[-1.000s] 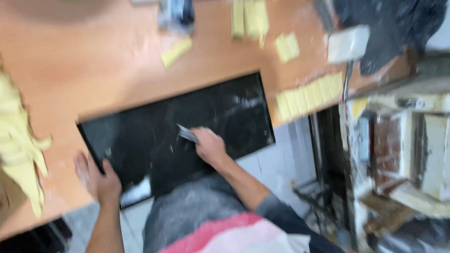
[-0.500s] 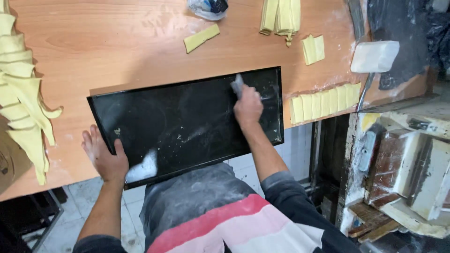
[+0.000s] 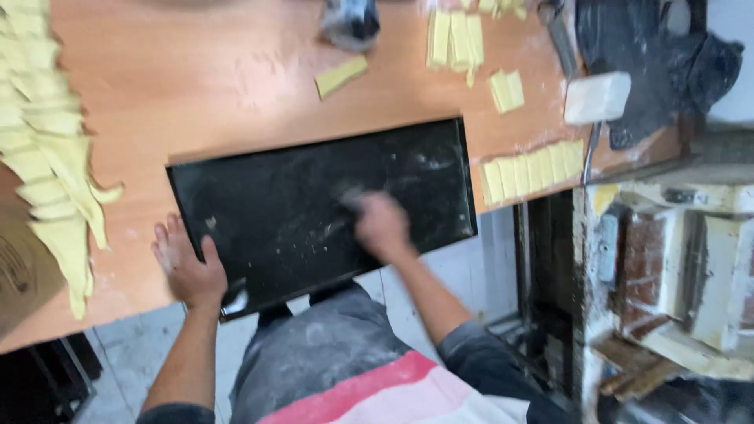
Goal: Arrange folded pastries on a baking tray, clean a tray using a bench scraper, and cut butter for preparation.
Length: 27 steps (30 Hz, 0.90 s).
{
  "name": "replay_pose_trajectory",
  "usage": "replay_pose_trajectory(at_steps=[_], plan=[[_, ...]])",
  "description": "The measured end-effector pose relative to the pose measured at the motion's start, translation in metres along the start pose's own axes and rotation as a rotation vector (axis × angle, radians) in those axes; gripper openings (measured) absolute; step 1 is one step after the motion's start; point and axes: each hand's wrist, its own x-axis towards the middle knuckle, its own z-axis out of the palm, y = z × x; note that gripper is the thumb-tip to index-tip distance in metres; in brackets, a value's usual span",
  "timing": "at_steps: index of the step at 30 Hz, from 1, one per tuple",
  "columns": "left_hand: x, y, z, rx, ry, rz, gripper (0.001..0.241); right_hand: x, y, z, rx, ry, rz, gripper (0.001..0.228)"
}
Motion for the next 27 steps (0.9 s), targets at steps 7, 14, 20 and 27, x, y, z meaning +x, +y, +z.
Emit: replay_pose_trajectory(at_steps=[7,14,20,27], plan=[[0.011,0.015,-0.004,0.007,-0.018,-0.027,0.065,0.078,0.179,-0.047,-0.233,0.339,0.446,0.027],[0.004,0.017,-0.001,-0.012,-0.032,0.012,0.069,-0.035,0.007,-0.005,-0.119,-0.013,0.133,0.033],[0.002,0.034,-0.005,0.026,-0.060,-0.034,0.066,-0.083,0.158,0.003,0.030,0.208,0.205,0.047],[-0.009,0.012,-0.006,0.033,-0.023,-0.060,0.060,-0.051,0.188,-0.003,-0.223,0.299,0.592,0.038]])
